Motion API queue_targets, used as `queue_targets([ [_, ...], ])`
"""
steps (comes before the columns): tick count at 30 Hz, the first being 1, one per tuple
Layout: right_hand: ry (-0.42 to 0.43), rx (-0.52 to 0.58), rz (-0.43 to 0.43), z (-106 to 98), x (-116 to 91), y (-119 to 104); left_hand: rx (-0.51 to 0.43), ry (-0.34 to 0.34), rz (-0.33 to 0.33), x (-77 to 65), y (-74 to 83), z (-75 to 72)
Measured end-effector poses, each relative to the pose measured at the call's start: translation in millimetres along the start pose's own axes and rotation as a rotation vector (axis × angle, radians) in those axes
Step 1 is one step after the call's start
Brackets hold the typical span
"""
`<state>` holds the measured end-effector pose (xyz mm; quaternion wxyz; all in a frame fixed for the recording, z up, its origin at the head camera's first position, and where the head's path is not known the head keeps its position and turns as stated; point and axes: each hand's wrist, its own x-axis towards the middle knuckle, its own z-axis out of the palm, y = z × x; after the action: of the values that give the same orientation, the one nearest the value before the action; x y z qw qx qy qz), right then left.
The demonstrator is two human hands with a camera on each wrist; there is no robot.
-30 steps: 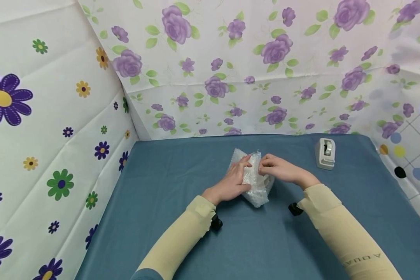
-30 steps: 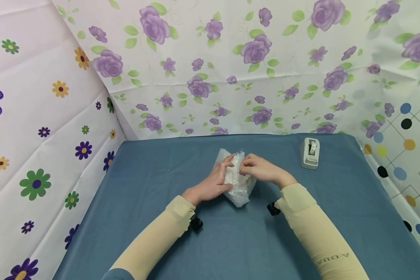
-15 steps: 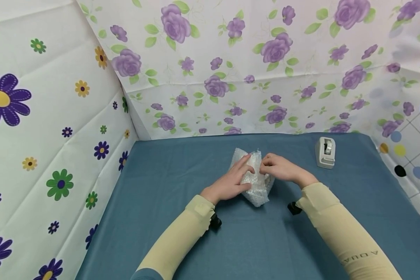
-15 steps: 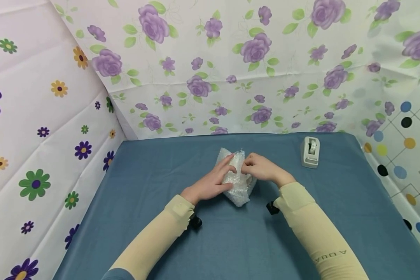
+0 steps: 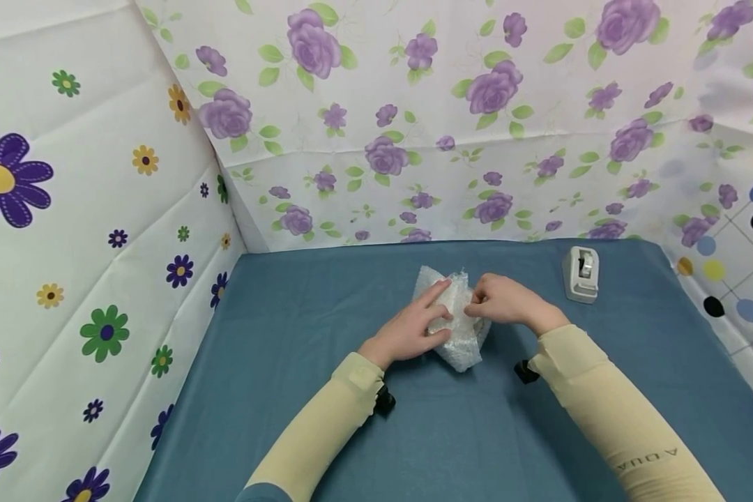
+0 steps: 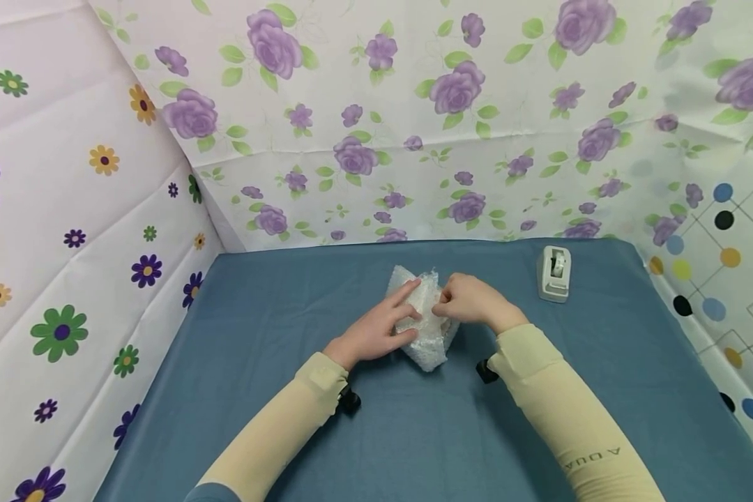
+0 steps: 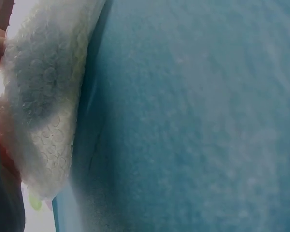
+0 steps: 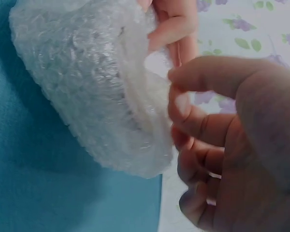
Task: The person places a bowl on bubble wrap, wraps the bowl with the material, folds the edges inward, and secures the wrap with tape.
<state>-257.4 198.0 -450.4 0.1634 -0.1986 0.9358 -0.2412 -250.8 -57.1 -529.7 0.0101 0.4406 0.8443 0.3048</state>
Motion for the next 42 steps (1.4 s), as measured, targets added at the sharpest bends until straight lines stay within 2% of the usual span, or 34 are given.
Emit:
queue_targets([
  [3, -0.005, -0.084, 0.038, -4.0, -1.1, -5.5, 0.072, 0.016, 0.042, 0.0, 1.0, -0.5],
  [6, -0.023, -0.147, 0.079, -8.1, -2.4, -11.4, 0.136, 0.013, 0.051, -0.2, 3.1, -1.4],
  [10, -0.043, -0.180, 0.133, -11.3, -1.8, -17.6, 0.254, -0.005, 0.057, 0.6, 5.5, -1.8],
  [15, -0.060, -0.190, 0.193, -10.6, 2.1, -18.9, 0.423, -0.029, 0.123, 2.5, 6.7, -1.7],
  [17, -0.067, -0.193, 0.207, -10.2, 3.2, -18.1, 0.437, -0.046, 0.143, 2.8, 6.8, -1.1],
  [22, -0.072, -0.186, 0.234, -9.8, 3.5, -16.2, 0.406, -0.085, 0.158, 3.4, 7.8, -0.7],
  [31, -0.060, -0.106, 0.267, -10.5, 2.5, -8.6, 0.465, -0.176, 0.103, 4.6, 11.3, -2.7],
  [40, -0.077, -0.008, 0.273, -12.4, -1.7, 2.0, 0.539, -0.205, 0.104, 5.1, 16.1, -3.8],
  [42, -0.074, -0.007, 0.298, -12.2, -1.5, 5.7, 0.546, -0.206, 0.102, 5.6, 17.0, -4.0],
])
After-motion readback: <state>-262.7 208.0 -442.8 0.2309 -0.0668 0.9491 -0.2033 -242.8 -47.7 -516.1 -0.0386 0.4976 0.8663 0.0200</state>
